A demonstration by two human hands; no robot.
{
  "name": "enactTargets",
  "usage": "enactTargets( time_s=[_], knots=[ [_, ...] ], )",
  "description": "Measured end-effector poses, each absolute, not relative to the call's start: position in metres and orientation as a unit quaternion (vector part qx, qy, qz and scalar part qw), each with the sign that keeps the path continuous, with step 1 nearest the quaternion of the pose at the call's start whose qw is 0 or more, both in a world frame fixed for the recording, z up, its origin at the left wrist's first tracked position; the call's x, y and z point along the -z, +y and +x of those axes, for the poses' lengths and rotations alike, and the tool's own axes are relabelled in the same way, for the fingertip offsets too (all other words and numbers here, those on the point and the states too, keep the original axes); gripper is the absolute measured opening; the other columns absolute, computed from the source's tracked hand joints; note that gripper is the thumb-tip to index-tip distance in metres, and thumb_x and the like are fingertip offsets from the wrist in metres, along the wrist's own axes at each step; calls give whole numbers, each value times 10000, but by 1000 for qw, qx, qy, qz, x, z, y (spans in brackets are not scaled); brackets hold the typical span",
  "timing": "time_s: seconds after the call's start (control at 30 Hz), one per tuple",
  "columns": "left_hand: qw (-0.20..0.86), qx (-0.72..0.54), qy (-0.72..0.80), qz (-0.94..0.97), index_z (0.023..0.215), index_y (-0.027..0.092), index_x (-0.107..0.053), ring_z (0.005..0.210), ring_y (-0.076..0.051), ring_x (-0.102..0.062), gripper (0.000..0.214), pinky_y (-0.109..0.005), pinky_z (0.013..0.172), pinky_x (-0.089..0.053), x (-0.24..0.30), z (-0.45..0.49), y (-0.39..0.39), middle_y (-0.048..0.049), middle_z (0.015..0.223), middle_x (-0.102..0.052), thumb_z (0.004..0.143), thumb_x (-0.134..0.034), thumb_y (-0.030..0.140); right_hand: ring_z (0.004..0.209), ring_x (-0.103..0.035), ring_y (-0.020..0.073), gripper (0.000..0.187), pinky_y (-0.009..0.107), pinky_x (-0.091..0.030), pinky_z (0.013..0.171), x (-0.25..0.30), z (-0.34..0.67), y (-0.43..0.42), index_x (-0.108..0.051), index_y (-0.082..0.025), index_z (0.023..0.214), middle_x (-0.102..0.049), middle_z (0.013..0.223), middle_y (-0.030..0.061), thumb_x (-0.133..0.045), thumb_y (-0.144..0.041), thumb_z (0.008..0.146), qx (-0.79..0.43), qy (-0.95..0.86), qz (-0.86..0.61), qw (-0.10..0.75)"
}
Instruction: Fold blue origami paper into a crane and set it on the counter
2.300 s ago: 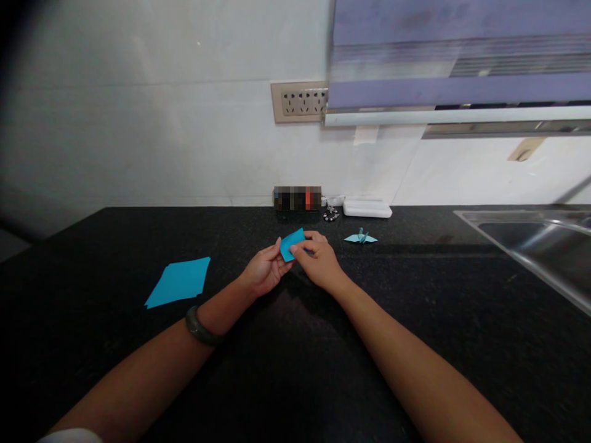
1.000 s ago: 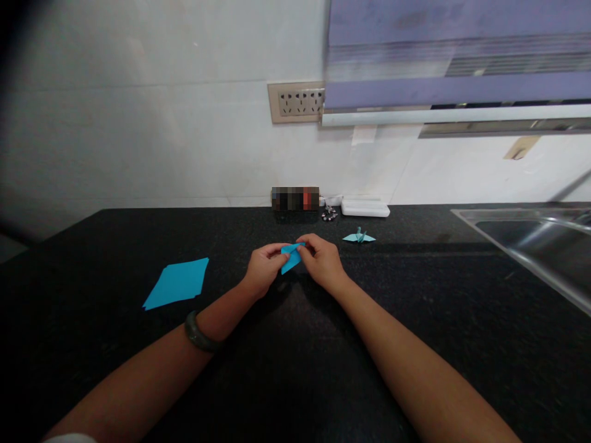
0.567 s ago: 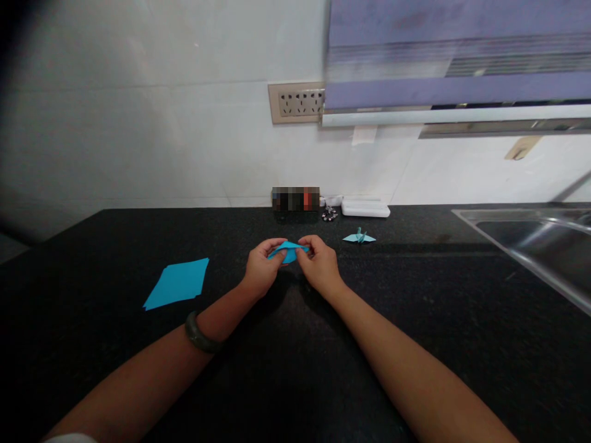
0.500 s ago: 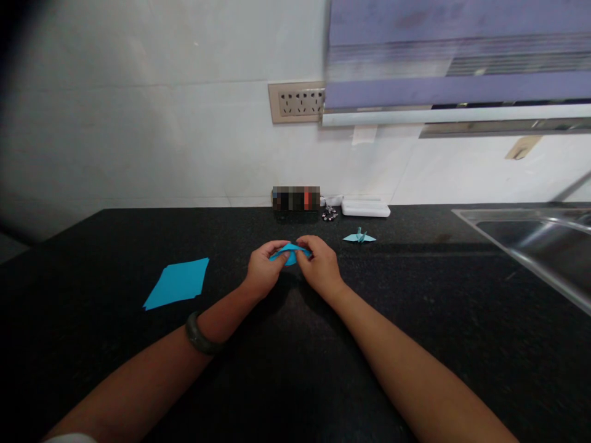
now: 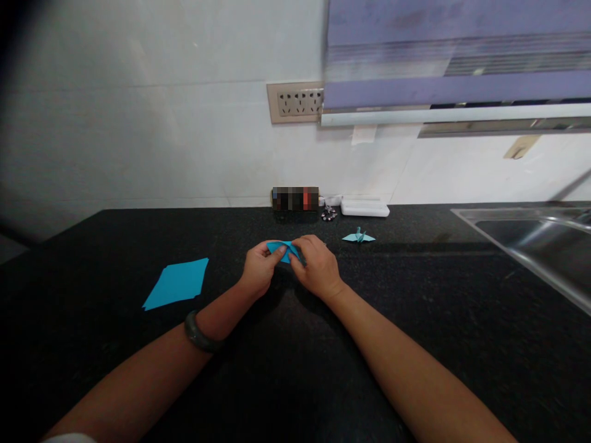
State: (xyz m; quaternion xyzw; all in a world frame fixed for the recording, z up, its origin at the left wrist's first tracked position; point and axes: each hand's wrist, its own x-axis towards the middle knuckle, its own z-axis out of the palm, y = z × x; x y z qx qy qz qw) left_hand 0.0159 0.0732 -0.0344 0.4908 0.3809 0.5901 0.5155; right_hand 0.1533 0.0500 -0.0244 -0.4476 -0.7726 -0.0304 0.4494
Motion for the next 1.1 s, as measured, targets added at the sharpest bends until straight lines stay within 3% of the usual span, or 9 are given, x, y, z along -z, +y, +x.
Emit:
enactTargets(
  time_s=[0.17, 0.43, 0.77, 1.1],
  knots=[
    [528, -539, 396, 522, 733, 135, -632, 563, -113, -535, 165, -236, 549, -447, 38, 16, 72, -25, 650, -612, 641, -656, 270, 894, -543, 210, 209, 355, -452, 790, 26, 152, 52, -583, -192, 979, -601, 924, 92, -488, -215, 795, 25, -767, -450, 456],
    [507, -527, 415, 542, 692, 136, -647, 542, -113, -531, 189, -235, 544, -451, 46, 13, 76, -18, 609, -599, 680, -618, 322, 891, -552, 201, 258, 365, -452, 782, 30, 155, 55, -624, -232, 1023, -624, 948, 77, -482, -208, 808, 45, -777, -445, 443],
    [586, -535, 373, 481, 744, 122, -609, 613, -122, -564, 229, -293, 639, -495, 37, 18, 71, -23, 652, -597, 703, -590, 347, 942, -548, 206, 281, 355, -451, 794, 31, 162, 55, -614, -237, 1064, -618, 1042, 86, -468, -222, 825, 86, -809, -433, 389],
    [630, -531, 347, 448, 776, 121, -583, 628, -122, -562, 262, -278, 620, -491, 36, 17, 71, -42, 690, -596, 732, -562, 379, 918, -569, 196, 290, 320, -480, 773, 30, 161, 55, -611, -205, 1063, -607, 1021, 96, -439, -215, 830, 68, -821, -425, 375]
  ],
)
